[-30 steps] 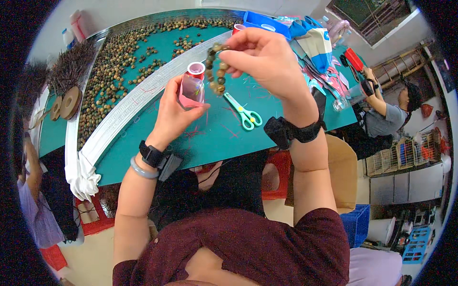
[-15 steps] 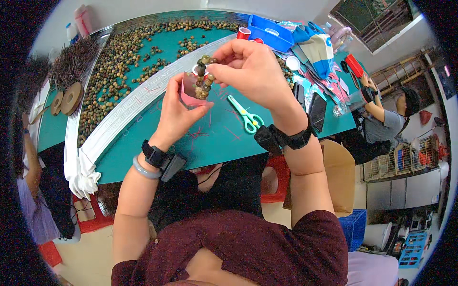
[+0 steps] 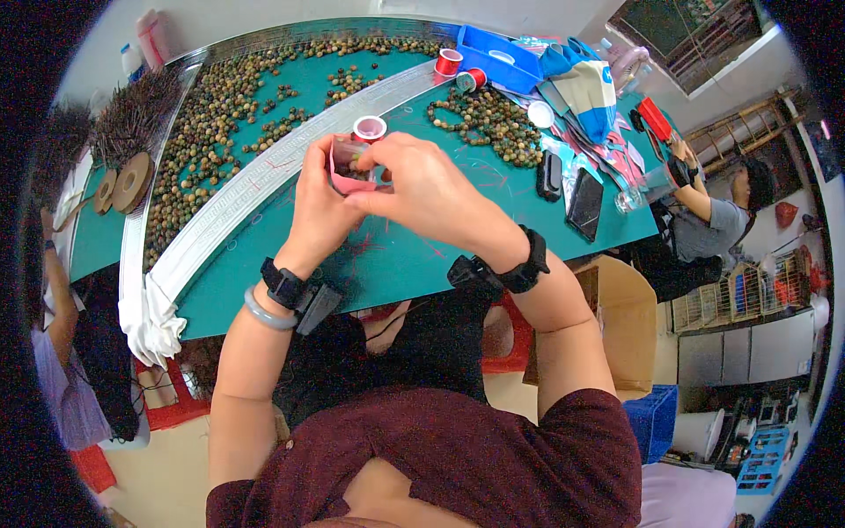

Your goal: Packaging small beaded items into plastic bags and placing them into a container.

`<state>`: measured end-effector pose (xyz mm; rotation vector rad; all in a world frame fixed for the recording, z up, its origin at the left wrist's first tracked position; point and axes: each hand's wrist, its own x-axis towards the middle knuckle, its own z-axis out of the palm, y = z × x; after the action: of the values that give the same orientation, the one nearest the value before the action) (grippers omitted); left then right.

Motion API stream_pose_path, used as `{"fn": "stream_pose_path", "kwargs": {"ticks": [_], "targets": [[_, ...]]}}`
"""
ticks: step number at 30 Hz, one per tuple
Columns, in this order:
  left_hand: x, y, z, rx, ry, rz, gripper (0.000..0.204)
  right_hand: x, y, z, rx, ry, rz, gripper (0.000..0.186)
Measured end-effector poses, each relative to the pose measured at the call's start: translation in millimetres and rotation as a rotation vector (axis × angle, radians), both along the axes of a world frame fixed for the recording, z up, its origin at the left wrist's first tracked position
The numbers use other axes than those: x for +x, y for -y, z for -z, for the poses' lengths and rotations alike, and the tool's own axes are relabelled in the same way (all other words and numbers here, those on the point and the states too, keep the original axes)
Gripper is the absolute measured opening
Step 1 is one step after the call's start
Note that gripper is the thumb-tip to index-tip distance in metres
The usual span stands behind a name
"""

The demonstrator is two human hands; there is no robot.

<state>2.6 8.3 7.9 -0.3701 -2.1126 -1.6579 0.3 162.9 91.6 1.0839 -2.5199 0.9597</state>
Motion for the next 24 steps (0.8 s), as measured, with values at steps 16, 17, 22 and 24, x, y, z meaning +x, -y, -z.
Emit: {"fn": "stream_pose_path", "kwargs": {"ticks": [16,17,22,24], "targets": [[-3.4,6.4,5.2,0.453,0.177,0.288,0.015,0.0,-10.3,5.2,-0.148,0.286,0.09,0.024],[-3.6,6.4,5.4,0.416,0.174,0.27,0.015,0.0,-10.3,5.9,-0.133,0.321,0.103,0.022],[-1.5,4.4,4.2,0.397,0.153,0.287,0.014,-1.7,-6.9,8.2,-0.084,0.329,0.155,0.02],[-1.2,4.3,4.0,0.48,0.196,0.311,0.014,-1.8,-6.9,7.8,-0.06,0.232,0.15,0.02]]}}
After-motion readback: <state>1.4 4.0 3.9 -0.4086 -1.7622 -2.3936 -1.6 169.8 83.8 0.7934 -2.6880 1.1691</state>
